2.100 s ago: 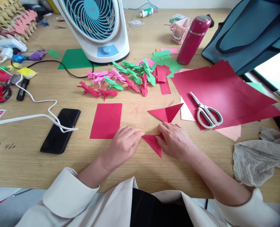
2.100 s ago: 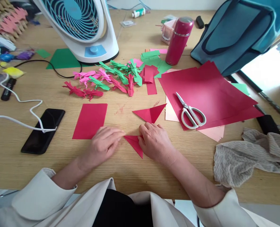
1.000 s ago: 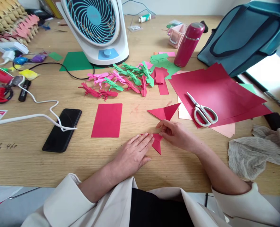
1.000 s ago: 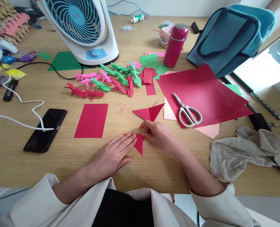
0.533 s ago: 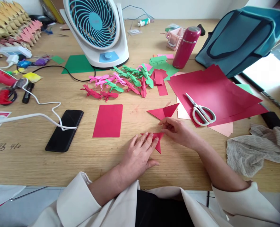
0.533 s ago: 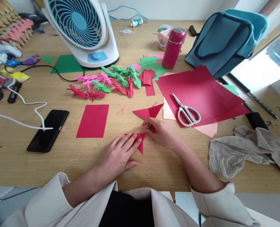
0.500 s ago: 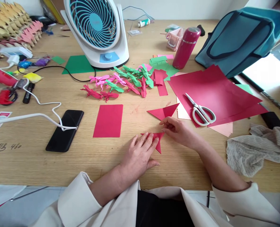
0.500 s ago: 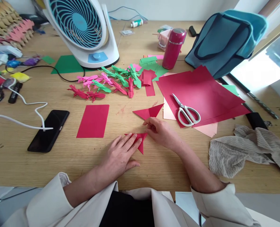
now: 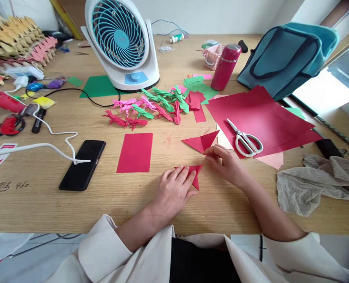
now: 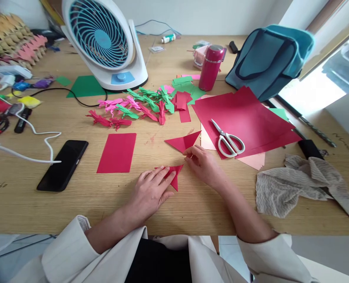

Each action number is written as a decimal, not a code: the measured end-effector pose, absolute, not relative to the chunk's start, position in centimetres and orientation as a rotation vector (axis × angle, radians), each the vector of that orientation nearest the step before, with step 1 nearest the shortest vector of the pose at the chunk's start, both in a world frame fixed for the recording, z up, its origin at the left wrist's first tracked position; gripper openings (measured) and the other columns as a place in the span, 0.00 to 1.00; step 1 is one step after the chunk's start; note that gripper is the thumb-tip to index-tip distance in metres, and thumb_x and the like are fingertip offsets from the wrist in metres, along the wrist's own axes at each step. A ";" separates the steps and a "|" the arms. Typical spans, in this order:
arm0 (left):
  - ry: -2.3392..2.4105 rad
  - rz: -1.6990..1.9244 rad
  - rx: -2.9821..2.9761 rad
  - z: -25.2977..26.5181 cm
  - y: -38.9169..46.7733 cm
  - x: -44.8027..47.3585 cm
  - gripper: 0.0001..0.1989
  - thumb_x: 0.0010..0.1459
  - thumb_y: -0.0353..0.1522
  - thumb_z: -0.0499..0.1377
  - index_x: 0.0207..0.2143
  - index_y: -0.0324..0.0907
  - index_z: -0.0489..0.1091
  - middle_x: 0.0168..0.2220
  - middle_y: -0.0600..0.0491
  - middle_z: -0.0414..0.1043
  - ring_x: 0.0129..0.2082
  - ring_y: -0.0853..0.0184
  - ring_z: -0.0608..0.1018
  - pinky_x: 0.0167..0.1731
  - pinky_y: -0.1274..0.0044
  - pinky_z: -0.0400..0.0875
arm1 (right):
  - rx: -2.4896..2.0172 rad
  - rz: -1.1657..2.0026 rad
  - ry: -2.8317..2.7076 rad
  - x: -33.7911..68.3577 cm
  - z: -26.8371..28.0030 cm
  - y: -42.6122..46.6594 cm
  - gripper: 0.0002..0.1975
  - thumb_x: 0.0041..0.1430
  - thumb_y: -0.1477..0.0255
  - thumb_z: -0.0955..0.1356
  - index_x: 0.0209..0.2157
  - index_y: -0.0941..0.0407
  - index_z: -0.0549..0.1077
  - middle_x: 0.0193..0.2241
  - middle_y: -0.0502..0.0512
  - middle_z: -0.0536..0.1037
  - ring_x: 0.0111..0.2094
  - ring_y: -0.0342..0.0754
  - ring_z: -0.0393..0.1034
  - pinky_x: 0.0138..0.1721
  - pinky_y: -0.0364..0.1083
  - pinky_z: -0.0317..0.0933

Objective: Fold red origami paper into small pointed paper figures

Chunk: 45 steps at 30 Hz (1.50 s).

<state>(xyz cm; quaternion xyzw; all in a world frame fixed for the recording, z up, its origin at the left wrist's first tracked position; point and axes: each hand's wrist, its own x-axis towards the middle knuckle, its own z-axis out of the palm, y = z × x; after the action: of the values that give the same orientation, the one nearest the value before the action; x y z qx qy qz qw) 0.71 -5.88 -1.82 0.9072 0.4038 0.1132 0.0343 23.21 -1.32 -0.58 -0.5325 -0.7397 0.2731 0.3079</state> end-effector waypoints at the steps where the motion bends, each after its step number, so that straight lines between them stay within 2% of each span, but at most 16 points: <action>1: 1.245 0.384 2.759 -1.8 -5.6 0.7 0.18 0.66 0.38 0.53 0.56 0.42 0.67 0.57 0.47 0.71 0.56 0.58 0.71 0.52 0.65 0.65 | -1.410 0.729 -1.963 23.3 -0.7 -1.3 0.05 0.60 0.76 0.64 0.36 0.57 0.72 0.32 0.53 0.72 0.29 0.43 0.65 0.29 0.44 0.59; 3: 1.248 0.440 2.687 -1.6 -4.9 0.6 0.13 0.67 0.31 0.51 0.50 0.42 0.70 0.53 0.49 0.74 0.53 0.61 0.73 0.50 0.67 0.66 | -1.414 0.745 -1.982 23.3 -1.0 -1.2 0.05 0.61 0.76 0.64 0.35 0.57 0.72 0.32 0.52 0.72 0.29 0.43 0.65 0.29 0.43 0.58; 7: 1.241 0.448 2.556 -1.1 -3.4 0.6 0.08 0.65 0.28 0.52 0.40 0.41 0.71 0.42 0.50 0.74 0.45 0.62 0.73 0.47 0.69 0.69 | -1.418 0.748 -2.023 23.1 -1.0 -1.4 0.05 0.61 0.75 0.64 0.34 0.57 0.72 0.32 0.52 0.72 0.29 0.43 0.65 0.31 0.43 0.58; 9: 1.297 0.470 2.445 -0.9 -2.7 0.6 0.07 0.63 0.29 0.57 0.43 0.41 0.69 0.43 0.49 0.71 0.45 0.63 0.73 0.47 0.70 0.70 | -1.408 0.752 -2.042 22.9 -0.9 -1.5 0.05 0.61 0.76 0.64 0.35 0.57 0.72 0.32 0.52 0.72 0.30 0.44 0.65 0.32 0.43 0.57; 11: 1.332 0.462 2.347 -0.7 -2.2 0.6 0.08 0.59 0.30 0.61 0.42 0.42 0.69 0.42 0.51 0.70 0.44 0.63 0.73 0.45 0.71 0.70 | -1.397 0.757 -2.051 22.9 -0.9 -1.6 0.05 0.61 0.76 0.64 0.35 0.57 0.72 0.32 0.52 0.72 0.30 0.44 0.65 0.32 0.43 0.57; 14: 1.307 0.394 2.323 -0.4 -1.5 0.7 0.05 0.56 0.30 0.63 0.33 0.42 0.69 0.37 0.54 0.70 0.41 0.64 0.73 0.41 0.72 0.69 | -1.389 0.773 -2.037 22.9 -1.0 -1.6 0.05 0.60 0.76 0.64 0.34 0.57 0.72 0.32 0.52 0.72 0.30 0.44 0.64 0.32 0.43 0.56; 17: 1.260 0.366 2.334 -0.2 -1.1 0.8 0.05 0.57 0.28 0.61 0.29 0.42 0.67 0.33 0.55 0.69 0.37 0.66 0.73 0.38 0.74 0.67 | -1.392 0.813 -1.974 22.8 -1.1 -1.6 0.05 0.61 0.74 0.64 0.34 0.57 0.72 0.31 0.52 0.71 0.29 0.43 0.63 0.30 0.43 0.55; 20: 1.251 0.405 2.301 0.2 -1.1 0.9 0.04 0.57 0.27 0.60 0.31 0.42 0.67 0.33 0.55 0.70 0.36 0.67 0.73 0.38 0.74 0.66 | -1.399 0.891 -1.887 22.7 -1.4 -1.5 0.07 0.63 0.71 0.63 0.35 0.57 0.72 0.28 0.50 0.71 0.26 0.42 0.59 0.27 0.43 0.52; 23: 1.255 0.374 2.288 0.5 -1.3 0.9 0.06 0.56 0.31 0.63 0.35 0.42 0.67 0.37 0.54 0.70 0.39 0.65 0.73 0.39 0.73 0.67 | -1.403 0.934 -1.847 22.6 -1.5 -1.5 0.08 0.63 0.70 0.64 0.36 0.57 0.73 0.27 0.49 0.70 0.25 0.41 0.58 0.27 0.43 0.51; 26: 1.251 0.304 2.336 0.6 -1.5 1.0 0.09 0.54 0.33 0.66 0.33 0.42 0.68 0.38 0.53 0.70 0.42 0.62 0.73 0.40 0.72 0.66 | -1.401 0.933 -1.852 22.6 -1.3 -1.6 0.08 0.63 0.70 0.63 0.35 0.58 0.73 0.28 0.50 0.70 0.26 0.41 0.57 0.27 0.43 0.51; 31: 1.248 0.365 2.278 0.5 -1.3 1.1 0.08 0.53 0.29 0.66 0.32 0.42 0.67 0.34 0.55 0.72 0.39 0.64 0.73 0.39 0.73 0.65 | -1.405 0.971 -1.825 22.6 -1.3 -1.6 0.08 0.63 0.69 0.64 0.36 0.58 0.73 0.27 0.49 0.70 0.25 0.42 0.58 0.27 0.43 0.52; 38: 1.248 0.344 2.328 0.4 -1.6 1.2 0.06 0.54 0.33 0.65 0.31 0.43 0.70 0.35 0.54 0.71 0.39 0.63 0.72 0.39 0.72 0.64 | -1.377 1.068 -1.760 22.7 -1.8 -1.3 0.10 0.64 0.65 0.64 0.36 0.57 0.72 0.28 0.51 0.72 0.27 0.43 0.60 0.29 0.44 0.55; 43: 1.194 0.592 2.109 0.2 -1.1 1.3 0.05 0.55 0.29 0.63 0.28 0.41 0.68 0.36 0.54 0.70 0.39 0.67 0.73 0.41 0.75 0.67 | -1.266 1.215 -1.650 22.6 -1.2 -1.6 0.14 0.63 0.60 0.65 0.41 0.57 0.71 0.32 0.53 0.73 0.31 0.45 0.64 0.32 0.44 0.58; 45: 1.191 0.678 1.960 0.4 -0.8 1.5 0.06 0.55 0.30 0.62 0.28 0.41 0.66 0.34 0.55 0.71 0.35 0.69 0.72 0.38 0.77 0.67 | -1.218 1.332 -1.571 22.4 -0.9 -1.7 0.16 0.62 0.59 0.67 0.43 0.57 0.71 0.35 0.54 0.73 0.32 0.45 0.64 0.33 0.44 0.59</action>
<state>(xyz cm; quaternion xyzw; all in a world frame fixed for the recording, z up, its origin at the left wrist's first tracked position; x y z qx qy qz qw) 1.55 -0.83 0.37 0.7625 0.4635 0.2639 0.3662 22.38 -1.74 -0.93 -0.4736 -0.6112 0.5180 0.3657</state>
